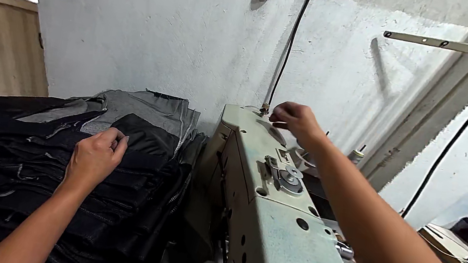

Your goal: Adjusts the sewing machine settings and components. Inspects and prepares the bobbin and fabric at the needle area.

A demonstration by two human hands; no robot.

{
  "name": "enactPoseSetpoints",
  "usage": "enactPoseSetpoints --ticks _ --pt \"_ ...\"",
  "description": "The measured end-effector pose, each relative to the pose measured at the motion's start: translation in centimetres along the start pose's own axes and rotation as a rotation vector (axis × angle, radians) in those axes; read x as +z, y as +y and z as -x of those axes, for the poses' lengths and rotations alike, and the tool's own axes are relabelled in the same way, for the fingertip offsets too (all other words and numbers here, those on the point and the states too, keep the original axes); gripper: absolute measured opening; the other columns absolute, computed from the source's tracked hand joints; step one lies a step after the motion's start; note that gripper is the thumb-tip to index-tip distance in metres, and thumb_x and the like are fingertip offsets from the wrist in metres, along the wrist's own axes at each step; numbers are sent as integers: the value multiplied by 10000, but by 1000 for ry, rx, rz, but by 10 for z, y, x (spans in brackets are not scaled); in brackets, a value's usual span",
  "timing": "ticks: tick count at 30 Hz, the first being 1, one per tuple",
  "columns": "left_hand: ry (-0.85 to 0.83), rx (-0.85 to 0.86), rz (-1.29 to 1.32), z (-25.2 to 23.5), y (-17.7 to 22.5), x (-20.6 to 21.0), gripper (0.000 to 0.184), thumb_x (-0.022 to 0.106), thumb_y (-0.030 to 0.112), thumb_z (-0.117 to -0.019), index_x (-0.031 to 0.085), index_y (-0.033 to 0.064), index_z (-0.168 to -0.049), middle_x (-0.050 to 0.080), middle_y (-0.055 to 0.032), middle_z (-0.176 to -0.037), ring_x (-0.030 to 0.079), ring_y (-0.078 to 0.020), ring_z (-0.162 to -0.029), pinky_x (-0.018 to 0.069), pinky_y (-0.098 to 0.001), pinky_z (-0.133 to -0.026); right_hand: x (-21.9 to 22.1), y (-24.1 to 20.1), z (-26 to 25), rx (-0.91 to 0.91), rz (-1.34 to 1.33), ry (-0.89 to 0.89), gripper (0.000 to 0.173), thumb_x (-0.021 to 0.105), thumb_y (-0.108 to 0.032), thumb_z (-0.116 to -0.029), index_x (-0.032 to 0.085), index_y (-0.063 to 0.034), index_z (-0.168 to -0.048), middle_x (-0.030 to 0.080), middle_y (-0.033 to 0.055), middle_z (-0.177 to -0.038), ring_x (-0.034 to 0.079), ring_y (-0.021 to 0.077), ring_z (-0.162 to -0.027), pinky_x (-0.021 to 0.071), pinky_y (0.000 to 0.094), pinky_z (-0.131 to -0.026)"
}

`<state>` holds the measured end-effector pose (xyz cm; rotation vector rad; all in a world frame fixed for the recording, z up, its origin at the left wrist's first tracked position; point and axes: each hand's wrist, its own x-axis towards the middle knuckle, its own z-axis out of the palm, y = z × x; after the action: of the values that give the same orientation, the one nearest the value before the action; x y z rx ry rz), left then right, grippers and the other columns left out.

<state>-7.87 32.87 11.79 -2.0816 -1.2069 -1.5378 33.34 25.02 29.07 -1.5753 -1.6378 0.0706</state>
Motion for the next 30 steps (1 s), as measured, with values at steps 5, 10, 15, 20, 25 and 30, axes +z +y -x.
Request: enactPoseSetpoints --ticks 5,10,15,20,25,30 --pt "-52 -25 16 1 0 -3 191 608 95 -979 669 -71 -906 599 -193 -662 612 -376 -579 479 -569 -554 -43 -65 98 -218 -114 -149 166 463 -116 -1067 624 -89 -1045 550 -64 -649 458 -14 -493 371 145 -441" --pt "-74 -30 24 1 3 -5 188 602 70 -987 663 -92 -914 614 -226 -694 624 -403 -607 486 -584 -582 -33 -101 188 -773 847 -25 166 553 -93 -921 710 -132 -957 570 3 -692 556 180 -475 409 365 -368" --pt "-92 -51 12 -1 3 -6 181 607 63 -992 662 -94 -921 620 -239 -702 633 -425 -623 488 -603 -592 -65 -84 175 -555 1103 -168 190 733 25 -845 715 -160 -881 648 56 -682 624 298 -514 443 481 -410" --pt "-85 -51 24 -2 2 -6 188 600 78 -995 660 -86 -924 613 -229 -694 621 -418 -609 482 -602 -584 -34 -102 122 -801 1036 -222 112 599 15 -951 657 -50 -881 574 110 -688 611 314 -556 427 451 -431" --pt "-109 -76 15 -2 1 -5 197 603 87 -1002 667 -88 -937 634 -248 -728 646 -440 -651 497 -626 -620 -56 -119 158 -754 1200 -388 155 671 8 -876 705 -141 -853 617 32 -687 618 228 -547 446 398 -425" --pt "-91 -42 9 -1 2 -4 213 587 93 -1003 659 -93 -929 613 -233 -695 625 -427 -618 482 -607 -592 -40 -106 122 -790 1099 -328 127 593 13 -947 675 -58 -880 601 107 -703 626 310 -585 450 458 -467"
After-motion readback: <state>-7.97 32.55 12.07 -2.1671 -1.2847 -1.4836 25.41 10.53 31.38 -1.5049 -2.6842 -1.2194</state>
